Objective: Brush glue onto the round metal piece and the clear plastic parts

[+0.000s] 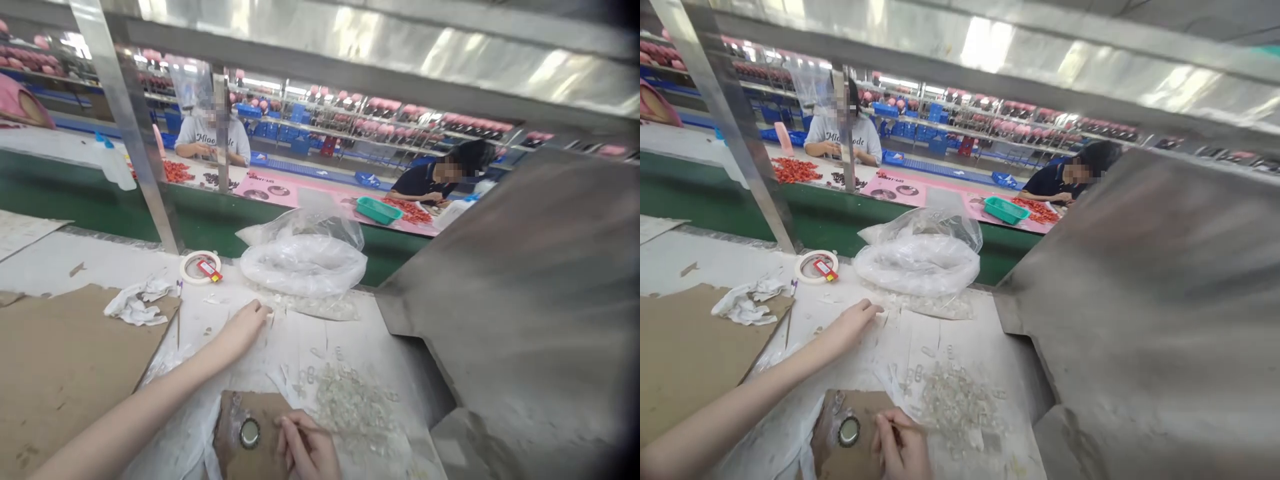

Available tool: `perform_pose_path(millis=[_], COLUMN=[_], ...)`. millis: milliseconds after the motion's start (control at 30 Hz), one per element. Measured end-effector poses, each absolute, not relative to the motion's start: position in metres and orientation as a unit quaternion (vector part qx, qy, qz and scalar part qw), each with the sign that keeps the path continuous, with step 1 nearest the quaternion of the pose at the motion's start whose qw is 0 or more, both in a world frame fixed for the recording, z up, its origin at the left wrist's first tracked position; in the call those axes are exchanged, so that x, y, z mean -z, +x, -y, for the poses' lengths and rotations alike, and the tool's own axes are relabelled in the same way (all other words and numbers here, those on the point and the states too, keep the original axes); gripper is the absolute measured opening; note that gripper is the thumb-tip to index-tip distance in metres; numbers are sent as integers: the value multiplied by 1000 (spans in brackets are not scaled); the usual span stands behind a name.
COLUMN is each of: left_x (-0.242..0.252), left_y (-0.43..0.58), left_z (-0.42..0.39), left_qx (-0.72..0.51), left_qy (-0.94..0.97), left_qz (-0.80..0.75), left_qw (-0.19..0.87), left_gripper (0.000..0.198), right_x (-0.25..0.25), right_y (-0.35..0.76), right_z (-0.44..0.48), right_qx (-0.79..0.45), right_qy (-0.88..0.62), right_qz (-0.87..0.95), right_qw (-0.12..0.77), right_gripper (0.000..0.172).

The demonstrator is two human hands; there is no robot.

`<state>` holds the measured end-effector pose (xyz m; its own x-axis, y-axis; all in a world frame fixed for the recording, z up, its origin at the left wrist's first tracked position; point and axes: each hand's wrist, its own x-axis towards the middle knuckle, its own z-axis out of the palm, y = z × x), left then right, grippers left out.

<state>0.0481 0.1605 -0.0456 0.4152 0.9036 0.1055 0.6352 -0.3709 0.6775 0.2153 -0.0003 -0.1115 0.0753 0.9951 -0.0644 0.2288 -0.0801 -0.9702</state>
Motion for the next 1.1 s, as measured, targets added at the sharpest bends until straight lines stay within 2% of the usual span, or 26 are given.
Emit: perform_pose_path(millis=[133,233,500,667,833,967,1067,1100], left_x=[23,12,22,12,3,-5,-8,-8], left_y=[26,14,5,8,15,24,24,21], left_z=[-109,-69,-17,-12,-10,-3,-2,-3], left_qx=[-321,-382,-455,-455,-475,-547,-580,-564], left_qy=[728,659,490,441,390,353,418,477], left_qz=[-480,-475,-487,-462,-473,-463,-435,-418], left_qw=[370,441,562,620,631,602,547,529], left_gripper=[14,27,36,27,10,24,18,17], right_x=[111,107,102,98,85,54,18,5], right_y=[203,198,197,194,190,194,191,188], right_z=[6,7,9,6,5,5,3,2], right_qx=[-435,-420,-404,-419,-448,-484,-503,-527], right_qy=[-567,-557,-554,-562,-564,-556,-513,-465], right_qz=[574,606,637,618,567,494,448,408], right_qw=[399,381,351,356,400,461,532,583], right_gripper=[61,57,49,47,52,47,44,38])
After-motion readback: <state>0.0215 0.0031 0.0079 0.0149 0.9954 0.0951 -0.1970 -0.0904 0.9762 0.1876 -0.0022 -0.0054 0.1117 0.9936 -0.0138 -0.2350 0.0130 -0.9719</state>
